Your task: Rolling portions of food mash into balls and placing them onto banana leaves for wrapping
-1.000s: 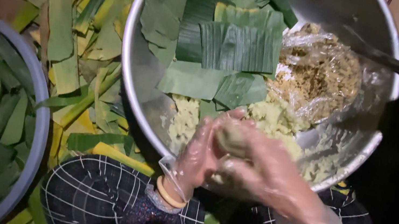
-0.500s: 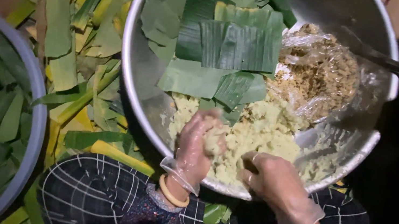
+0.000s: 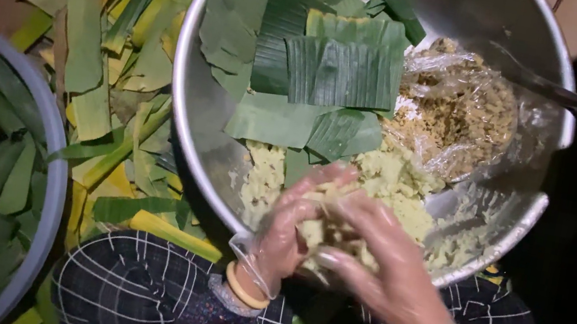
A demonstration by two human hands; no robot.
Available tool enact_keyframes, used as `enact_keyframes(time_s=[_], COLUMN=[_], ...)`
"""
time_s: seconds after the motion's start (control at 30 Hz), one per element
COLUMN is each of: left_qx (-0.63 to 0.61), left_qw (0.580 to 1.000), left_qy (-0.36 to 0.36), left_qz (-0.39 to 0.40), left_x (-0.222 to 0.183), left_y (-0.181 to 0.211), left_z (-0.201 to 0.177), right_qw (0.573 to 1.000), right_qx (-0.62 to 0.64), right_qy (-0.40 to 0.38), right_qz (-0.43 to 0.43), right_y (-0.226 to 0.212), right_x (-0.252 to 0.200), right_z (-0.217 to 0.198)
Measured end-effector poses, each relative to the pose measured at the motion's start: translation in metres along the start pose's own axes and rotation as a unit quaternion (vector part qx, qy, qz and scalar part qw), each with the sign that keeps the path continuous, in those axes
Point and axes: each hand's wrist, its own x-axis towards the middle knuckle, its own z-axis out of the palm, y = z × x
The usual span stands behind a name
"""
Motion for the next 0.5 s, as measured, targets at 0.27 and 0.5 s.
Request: enact_keyframes(time_s=[0.27, 0.5], left_qx=[-0.129, -0.240], left_qw=[0.982, 0.935], left_qy=[0.137, 0.257], left_qz=[0.006, 0.032], left_x=[0.002, 0.016], left_y=[-0.043, -0.036], left_z=[-0.019, -0.020], right_qw=[0.995, 0.997], right_qx=[-0.090, 0.064], right_qy=[0.016, 0.024], right_qz=[0.025, 0.023], right_y=[0.036, 0.017], right_x=[0.029, 0.010], right_z=[0.057, 0.023])
